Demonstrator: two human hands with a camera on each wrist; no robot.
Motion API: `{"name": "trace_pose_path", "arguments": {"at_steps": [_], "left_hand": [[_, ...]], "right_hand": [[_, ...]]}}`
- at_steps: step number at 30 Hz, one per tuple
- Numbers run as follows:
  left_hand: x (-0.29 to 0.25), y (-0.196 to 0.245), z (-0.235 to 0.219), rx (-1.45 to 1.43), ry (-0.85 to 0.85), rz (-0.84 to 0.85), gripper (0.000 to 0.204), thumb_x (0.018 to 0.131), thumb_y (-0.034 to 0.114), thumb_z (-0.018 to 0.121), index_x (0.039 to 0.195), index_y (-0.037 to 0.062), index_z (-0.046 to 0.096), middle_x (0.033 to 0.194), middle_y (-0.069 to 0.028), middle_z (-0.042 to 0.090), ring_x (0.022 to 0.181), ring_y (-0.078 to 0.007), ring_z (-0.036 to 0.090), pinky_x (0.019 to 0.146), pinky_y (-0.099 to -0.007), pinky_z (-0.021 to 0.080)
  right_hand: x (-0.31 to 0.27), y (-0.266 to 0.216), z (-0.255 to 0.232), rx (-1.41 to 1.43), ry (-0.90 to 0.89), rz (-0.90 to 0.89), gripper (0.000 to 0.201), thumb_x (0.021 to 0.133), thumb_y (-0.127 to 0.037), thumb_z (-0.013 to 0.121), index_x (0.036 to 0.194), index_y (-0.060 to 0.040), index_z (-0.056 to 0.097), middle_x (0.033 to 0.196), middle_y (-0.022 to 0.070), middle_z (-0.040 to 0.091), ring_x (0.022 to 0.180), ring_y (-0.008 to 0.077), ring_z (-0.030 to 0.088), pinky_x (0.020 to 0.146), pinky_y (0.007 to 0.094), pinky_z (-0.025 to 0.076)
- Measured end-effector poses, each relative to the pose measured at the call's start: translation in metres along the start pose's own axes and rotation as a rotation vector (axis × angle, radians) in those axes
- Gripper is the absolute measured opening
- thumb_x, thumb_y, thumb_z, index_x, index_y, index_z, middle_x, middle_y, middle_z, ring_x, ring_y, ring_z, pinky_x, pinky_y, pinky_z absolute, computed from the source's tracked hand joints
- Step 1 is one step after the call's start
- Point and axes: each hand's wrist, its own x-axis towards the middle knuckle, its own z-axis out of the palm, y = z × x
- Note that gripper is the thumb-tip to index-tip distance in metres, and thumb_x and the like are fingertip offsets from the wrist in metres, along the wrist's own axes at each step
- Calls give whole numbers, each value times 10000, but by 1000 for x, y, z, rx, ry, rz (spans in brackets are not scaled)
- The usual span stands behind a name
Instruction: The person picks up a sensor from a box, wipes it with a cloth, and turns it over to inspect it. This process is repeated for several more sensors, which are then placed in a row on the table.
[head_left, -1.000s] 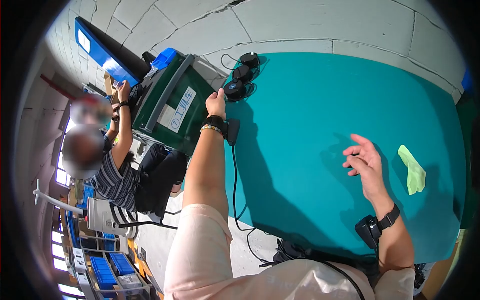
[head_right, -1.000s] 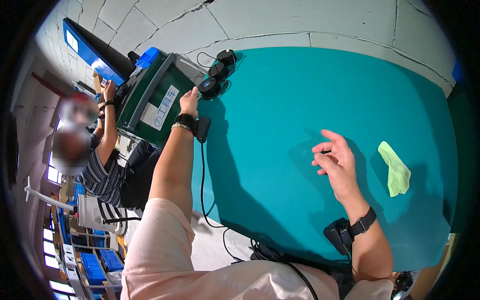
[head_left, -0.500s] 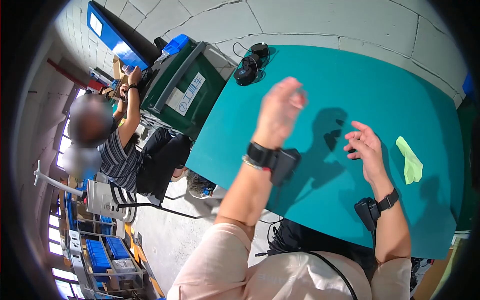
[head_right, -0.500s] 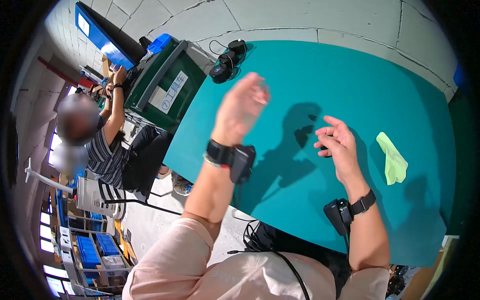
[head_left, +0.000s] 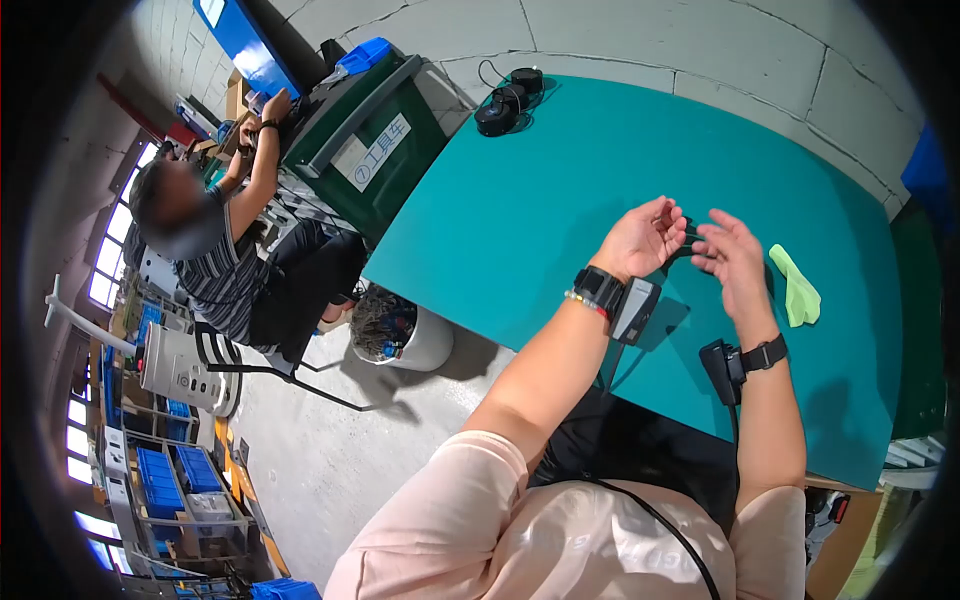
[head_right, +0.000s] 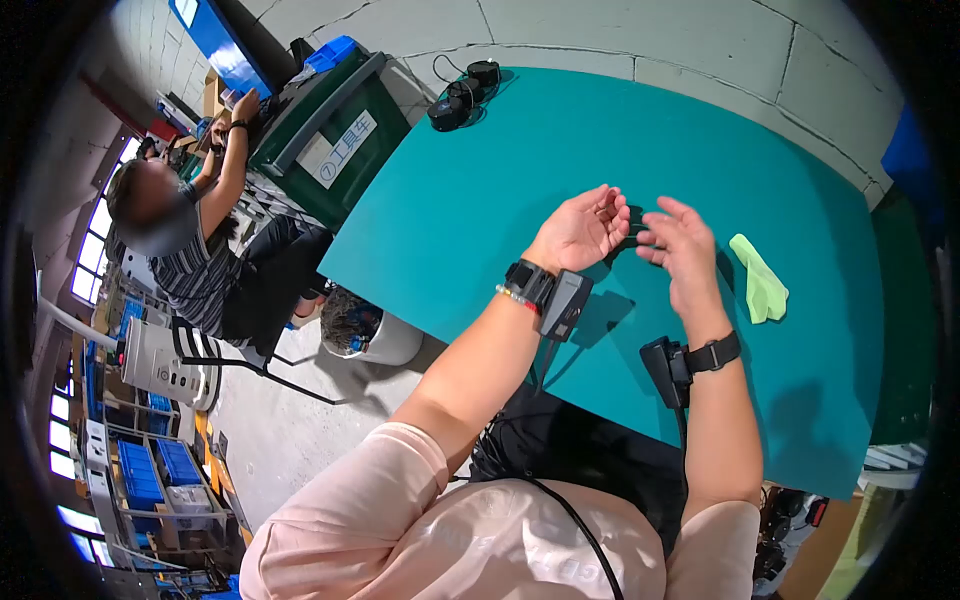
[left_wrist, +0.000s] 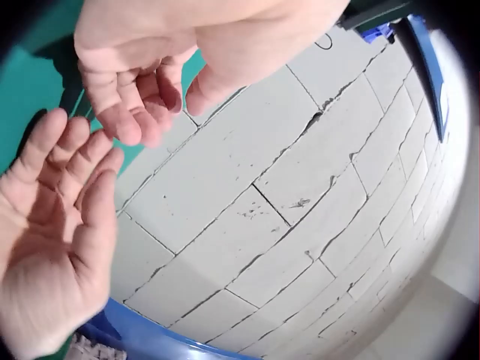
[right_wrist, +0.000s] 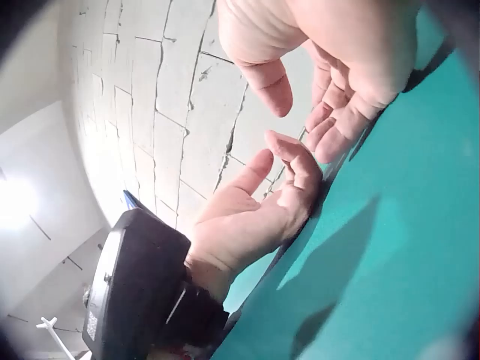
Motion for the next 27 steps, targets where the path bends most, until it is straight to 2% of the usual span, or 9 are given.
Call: {"name": "trace_pose_path", "arguments": {"at_steps": [7, 8, 9, 11, 14, 15, 21, 23, 27], "left_hand": [[-7, -2, 6, 111, 72, 61, 142, 893, 157, 525, 847, 26, 551, 798, -66, 587, 749, -194, 586, 682, -311, 521], [3, 4, -11, 170, -90, -4, 130, 880, 146, 542, 854, 20, 557, 828, -72, 587, 769, -194, 573, 721, -320, 498], [1, 0, -9, 84, -154, 33, 140, 881, 172, 543, 861, 33, 535, 815, -82, 570, 729, -204, 552, 719, -322, 482], [-9, -2, 2, 26, 23, 37, 146, 880, 164, 542, 880, 17, 549, 830, -110, 567, 790, -227, 539, 760, -336, 458], [-10, 2, -1, 177, -129, 36, 160, 902, 146, 503, 929, -7, 544, 878, -120, 550, 844, -220, 514, 791, -320, 441], [-5, 10, -10, 256, -217, -10, 170, 907, 140, 492, 966, -14, 536, 892, -110, 546, 853, -205, 511, 801, -307, 437], [12, 41, -38, 353, -109, -5, 228, 935, 104, 457, 1097, -53, 490, 970, -91, 540, 902, -181, 520, 818, -288, 444], [9, 43, -38, 348, -119, -13, 241, 938, 109, 457, 1120, -48, 477, 1005, -93, 535, 933, -178, 521, 834, -285, 448], [5, 51, -40, 412, -142, -16, 250, 946, 103, 436, 1146, -44, 458, 1053, -97, 525, 978, -174, 514, 860, -276, 446]], "right_hand": [[-92, -96, -55, 31, -23, -354, 424, 877, -129, 528, 1243, 43, 404, 984, 91, 563, 784, 134, 575, 665, 251, 482], [-108, -101, -72, -17, -13, -419, 423, 886, -124, 517, 1253, 45, 394, 971, 85, 565, 781, 127, 575, 664, 249, 483], [-123, -102, -94, -37, 42, -423, 423, 886, -124, 517, 1253, 45, 394, 971, 85, 565, 781, 127, 575, 664, 249, 483], [-173, -108, -152, -172, 232, -455, 421, 899, -120, 492, 1266, 51, 375, 952, 73, 568, 770, 116, 572, 650, 236, 483], [-254, -102, -238, -284, 578, -389, 393, 898, -152, 507, 1237, 30, 425, 945, 62, 572, 761, 104, 571, 623, 210, 477], [-281, -95, -267, -300, 665, -371, 376, 896, -166, 514, 1219, 18, 450, 937, 58, 578, 752, 103, 573, 615, 202, 473], [-450, -2, -426, -271, 1428, 8, 118, 877, -114, 503, 905, -19, 568, 716, 48, 583, 551, 130, 549, 488, 242, 453], [-499, 56, -467, -189, 1540, -25, 105, 854, -89, 500, 797, -14, 547, 619, 72, 536, 486, 164, 524, 426, 260, 414], [-558, 173, -520, 69, 1652, 315, 98, 792, -55, 536, 714, 5, 536, 600, 99, 503, 426, 207, 466, 405, 300, 401]]}}
